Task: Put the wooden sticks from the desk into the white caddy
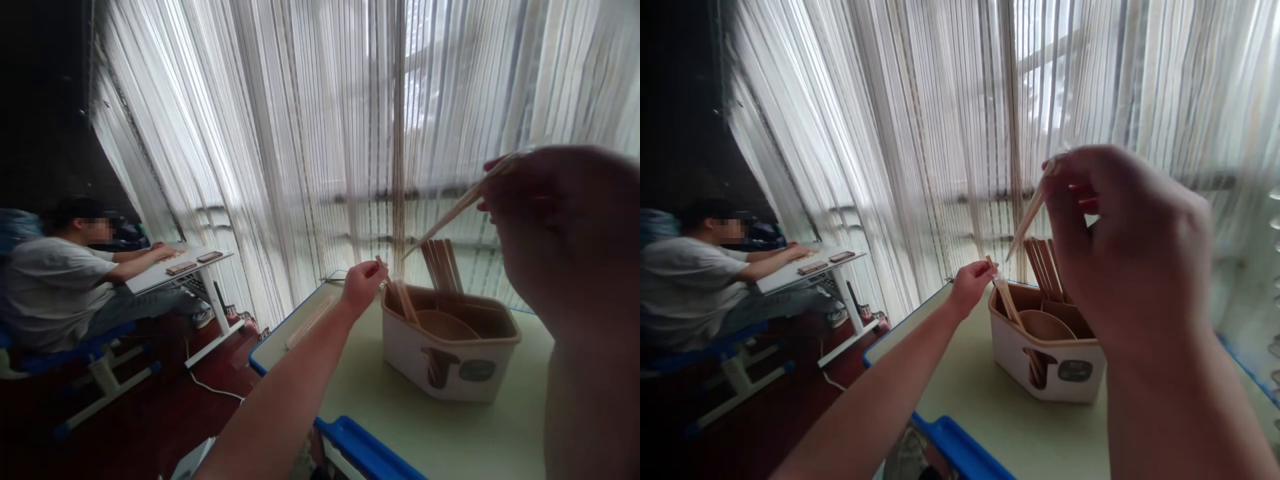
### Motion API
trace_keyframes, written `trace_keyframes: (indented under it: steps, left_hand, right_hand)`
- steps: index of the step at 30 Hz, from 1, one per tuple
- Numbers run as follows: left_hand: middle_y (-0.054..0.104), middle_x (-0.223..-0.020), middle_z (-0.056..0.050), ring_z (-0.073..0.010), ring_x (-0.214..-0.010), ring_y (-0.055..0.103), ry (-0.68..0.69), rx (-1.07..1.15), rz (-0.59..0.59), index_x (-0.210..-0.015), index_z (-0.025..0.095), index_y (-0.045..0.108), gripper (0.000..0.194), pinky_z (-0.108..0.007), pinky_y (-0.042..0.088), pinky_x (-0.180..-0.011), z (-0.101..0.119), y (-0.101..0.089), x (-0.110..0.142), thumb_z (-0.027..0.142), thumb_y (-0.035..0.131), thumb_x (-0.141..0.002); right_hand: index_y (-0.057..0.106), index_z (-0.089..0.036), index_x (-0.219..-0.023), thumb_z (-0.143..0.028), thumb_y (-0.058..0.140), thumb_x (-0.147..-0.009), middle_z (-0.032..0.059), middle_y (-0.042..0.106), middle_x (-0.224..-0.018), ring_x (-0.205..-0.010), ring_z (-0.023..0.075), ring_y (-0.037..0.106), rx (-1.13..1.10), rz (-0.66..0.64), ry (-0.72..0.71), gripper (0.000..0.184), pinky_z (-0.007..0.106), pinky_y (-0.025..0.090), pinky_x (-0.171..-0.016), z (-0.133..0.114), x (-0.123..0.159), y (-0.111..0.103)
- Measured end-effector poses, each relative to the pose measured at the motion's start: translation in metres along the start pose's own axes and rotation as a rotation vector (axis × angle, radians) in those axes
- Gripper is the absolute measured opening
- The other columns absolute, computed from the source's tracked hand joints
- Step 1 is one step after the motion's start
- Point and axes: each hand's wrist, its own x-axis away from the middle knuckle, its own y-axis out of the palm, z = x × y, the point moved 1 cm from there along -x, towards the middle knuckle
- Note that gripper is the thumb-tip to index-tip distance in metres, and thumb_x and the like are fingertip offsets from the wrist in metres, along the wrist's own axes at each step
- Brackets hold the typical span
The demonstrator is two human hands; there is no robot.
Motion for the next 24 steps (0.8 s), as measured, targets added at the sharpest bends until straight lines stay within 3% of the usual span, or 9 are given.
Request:
trace_keyframes:
  steps: [3,6,15,19,24]
  left_hand:
    - [0.062,-0.067,-0.003,-0.0088,-0.058,0.052,-0.086,0.111,-0.090,-0.083,0.012,0.067,0.031,-0.023,0.041,-0.058,-0.007,0.001,-0.013,0.040,0.060,-0.071]
    - [0.062,-0.066,-0.003,-0.0090,-0.058,0.052,-0.077,0.121,-0.129,-0.078,0.012,0.067,0.031,-0.022,0.040,-0.057,-0.011,0.005,-0.014,0.040,0.062,-0.068]
    - [0.062,-0.063,-0.002,-0.0100,-0.053,0.053,-0.082,0.045,0.013,-0.078,0.013,0.066,0.029,-0.022,0.042,-0.052,-0.016,0.011,0.006,0.039,0.062,-0.067]
    - [0.064,-0.067,-0.003,-0.0101,-0.055,0.053,-0.080,0.056,0.039,-0.078,0.013,0.066,0.028,-0.022,0.043,-0.053,-0.013,0.009,0.009,0.039,0.062,-0.067]
    - [0.064,-0.069,-0.004,-0.0109,-0.057,0.054,-0.075,0.018,0.056,-0.079,0.013,0.065,0.028,-0.022,0.043,-0.054,-0.017,0.010,0.012,0.039,0.059,-0.070]
  right_hand:
    - [0.061,-0.026,-0.096,-0.030,0.046,-0.084,0.0056,0.065,-0.086,-0.086,0.0263,0.061,0.168,0.084,0.079,0.020,0.039,0.047,-0.076,-0.008,0.000,0.017]
    - [0.063,-0.023,-0.095,-0.028,0.051,-0.081,0.0051,0.066,-0.080,-0.078,0.0232,0.063,0.191,-0.002,0.098,0.020,0.035,0.046,-0.070,-0.004,0.000,0.036]
    - [0.056,-0.022,-0.103,-0.023,0.052,-0.077,0.0018,0.066,-0.076,-0.064,0.0148,0.060,0.063,-0.392,0.186,0.027,0.025,0.043,-0.057,0.017,0.005,0.083]
    - [0.052,-0.023,-0.105,-0.021,0.056,-0.074,-0.0003,0.065,-0.070,-0.058,0.0134,0.059,-0.004,-0.439,0.255,0.031,0.023,0.041,-0.053,0.022,0.008,0.097]
    - [0.058,-0.022,-0.091,-0.019,0.056,-0.073,-0.0019,0.064,-0.063,-0.056,0.0121,0.059,-0.041,-0.526,0.255,0.019,0.022,0.041,-0.053,0.032,0.011,0.108]
